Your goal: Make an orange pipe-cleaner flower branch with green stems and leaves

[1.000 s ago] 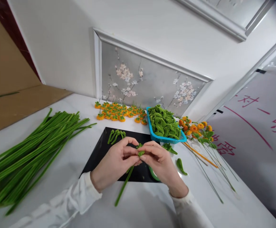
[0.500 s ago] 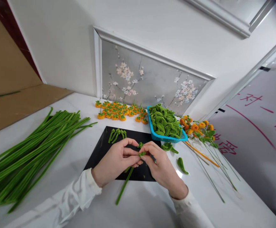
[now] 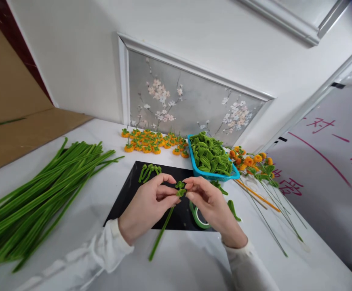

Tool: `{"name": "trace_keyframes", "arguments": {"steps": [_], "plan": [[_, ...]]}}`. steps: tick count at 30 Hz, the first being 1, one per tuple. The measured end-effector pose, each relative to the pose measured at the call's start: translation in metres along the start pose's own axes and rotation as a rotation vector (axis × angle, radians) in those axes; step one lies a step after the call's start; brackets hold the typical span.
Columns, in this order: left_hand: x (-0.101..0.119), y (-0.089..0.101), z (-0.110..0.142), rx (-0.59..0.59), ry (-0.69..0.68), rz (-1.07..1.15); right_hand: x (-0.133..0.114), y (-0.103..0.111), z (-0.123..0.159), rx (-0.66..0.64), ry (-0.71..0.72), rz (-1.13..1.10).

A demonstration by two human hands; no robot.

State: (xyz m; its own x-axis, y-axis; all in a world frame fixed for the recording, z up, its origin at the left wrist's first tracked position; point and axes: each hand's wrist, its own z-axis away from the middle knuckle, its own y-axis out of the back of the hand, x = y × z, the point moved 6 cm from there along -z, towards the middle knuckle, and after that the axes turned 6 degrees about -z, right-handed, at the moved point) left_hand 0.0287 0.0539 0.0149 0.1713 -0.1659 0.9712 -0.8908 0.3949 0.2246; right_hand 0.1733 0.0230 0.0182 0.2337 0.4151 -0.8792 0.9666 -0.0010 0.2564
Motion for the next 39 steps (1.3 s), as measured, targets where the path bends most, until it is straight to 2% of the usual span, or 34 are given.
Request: {"name": "trace_keyframes", "arguments": {"steps": [3, 5, 7, 11, 13, 15, 20, 27, 35, 39], "plan": [[0.007, 0.003, 0.005, 0.098, -0.152, -0.158, -0.002, 0.001, -0.001, 0.036, 0.023, 0.067], [0.007, 0.002, 0.005, 0.079, -0.159, -0.133, -0.004, 0.0, -0.001, 0.042, 0.05, 0.112], [0.002, 0.0, 0.003, 0.016, -0.086, -0.026, -0.006, 0.0, -0.001, 0.044, 0.076, 0.103], [-0.007, -0.01, 0.0, -0.206, 0.154, 0.244, -0.007, 0.003, -0.001, 0.044, 0.086, 0.045], [-0.009, -0.014, 0.002, -0.258, 0.234, 0.332, -0.007, 0.003, 0.0, 0.035, 0.081, 0.033], [-0.009, -0.014, 0.002, -0.233, 0.236, 0.348, -0.006, 0.002, 0.001, 0.025, 0.065, 0.019], [-0.004, -0.012, 0.001, -0.154, 0.112, 0.284, -0.002, -0.001, 0.002, 0.034, 0.031, 0.0], [-0.001, -0.012, 0.001, -0.131, 0.033, 0.217, -0.008, -0.004, 0.001, 0.064, 0.093, 0.087], [-0.009, -0.013, 0.001, -0.138, 0.138, 0.363, -0.004, -0.001, 0.002, 0.078, 0.073, 0.075], [-0.01, -0.011, 0.001, -0.11, 0.141, 0.342, -0.005, 0.001, 0.002, 0.094, 0.091, 0.042]]}}
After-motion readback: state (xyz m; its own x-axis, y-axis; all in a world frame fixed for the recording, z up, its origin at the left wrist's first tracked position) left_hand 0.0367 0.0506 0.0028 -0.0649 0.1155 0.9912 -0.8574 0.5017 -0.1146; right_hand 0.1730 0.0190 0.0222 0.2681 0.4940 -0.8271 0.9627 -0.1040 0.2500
